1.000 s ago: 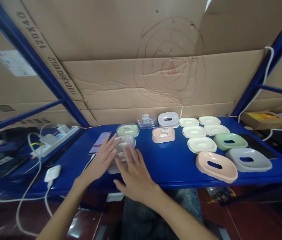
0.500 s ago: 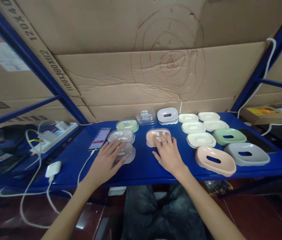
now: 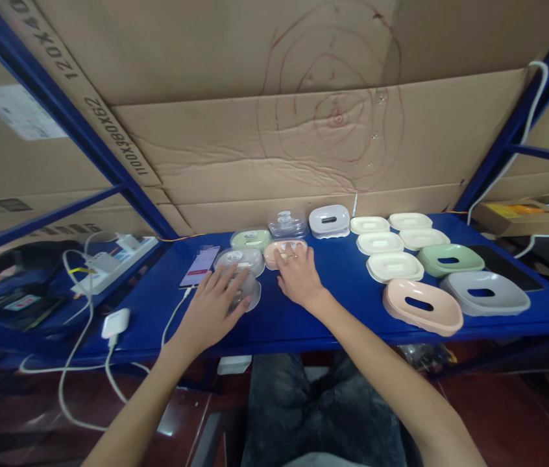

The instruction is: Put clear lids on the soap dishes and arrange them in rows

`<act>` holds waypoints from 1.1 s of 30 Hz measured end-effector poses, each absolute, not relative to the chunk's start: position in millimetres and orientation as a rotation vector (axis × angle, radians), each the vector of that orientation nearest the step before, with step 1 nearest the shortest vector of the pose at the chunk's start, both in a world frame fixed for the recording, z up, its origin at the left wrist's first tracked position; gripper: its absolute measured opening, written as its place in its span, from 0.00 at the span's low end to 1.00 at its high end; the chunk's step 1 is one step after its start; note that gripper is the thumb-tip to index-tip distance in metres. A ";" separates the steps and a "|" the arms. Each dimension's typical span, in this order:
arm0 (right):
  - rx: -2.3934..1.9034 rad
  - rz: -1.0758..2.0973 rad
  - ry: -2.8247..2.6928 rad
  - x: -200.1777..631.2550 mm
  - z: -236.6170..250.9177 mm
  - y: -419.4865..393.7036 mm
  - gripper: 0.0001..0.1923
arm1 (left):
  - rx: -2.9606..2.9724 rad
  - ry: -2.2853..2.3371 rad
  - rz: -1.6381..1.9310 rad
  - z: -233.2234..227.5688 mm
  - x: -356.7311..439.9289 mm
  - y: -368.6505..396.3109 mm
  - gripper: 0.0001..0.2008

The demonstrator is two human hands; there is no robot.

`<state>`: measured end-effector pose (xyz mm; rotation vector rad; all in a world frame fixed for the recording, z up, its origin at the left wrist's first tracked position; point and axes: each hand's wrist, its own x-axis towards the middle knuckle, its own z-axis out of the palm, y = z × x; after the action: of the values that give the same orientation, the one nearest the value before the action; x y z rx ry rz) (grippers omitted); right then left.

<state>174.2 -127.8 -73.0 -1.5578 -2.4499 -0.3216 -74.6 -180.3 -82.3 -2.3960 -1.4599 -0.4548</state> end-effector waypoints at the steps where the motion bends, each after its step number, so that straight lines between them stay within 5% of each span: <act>1: -1.555 -0.323 -2.451 171.6 -73.1 -126.9 0.36 | -2.373 -1.482 -0.455 -83.7 -72.1 -179.4 0.32; 25: -1.408 -0.273 -2.435 168.2 -78.9 -133.3 0.38 | -2.420 -1.421 -0.511 -82.5 -91.6 -157.1 0.30; 33: -1.584 -0.430 -2.076 326.1 -67.1 -243.9 0.35 | -2.390 -1.335 -0.617 -82.4 -94.8 -161.5 0.31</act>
<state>326.1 -243.9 -67.1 -1.5845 -2.0764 -0.4299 -94.8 -161.5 -82.4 -2.3897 -1.3354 -0.6174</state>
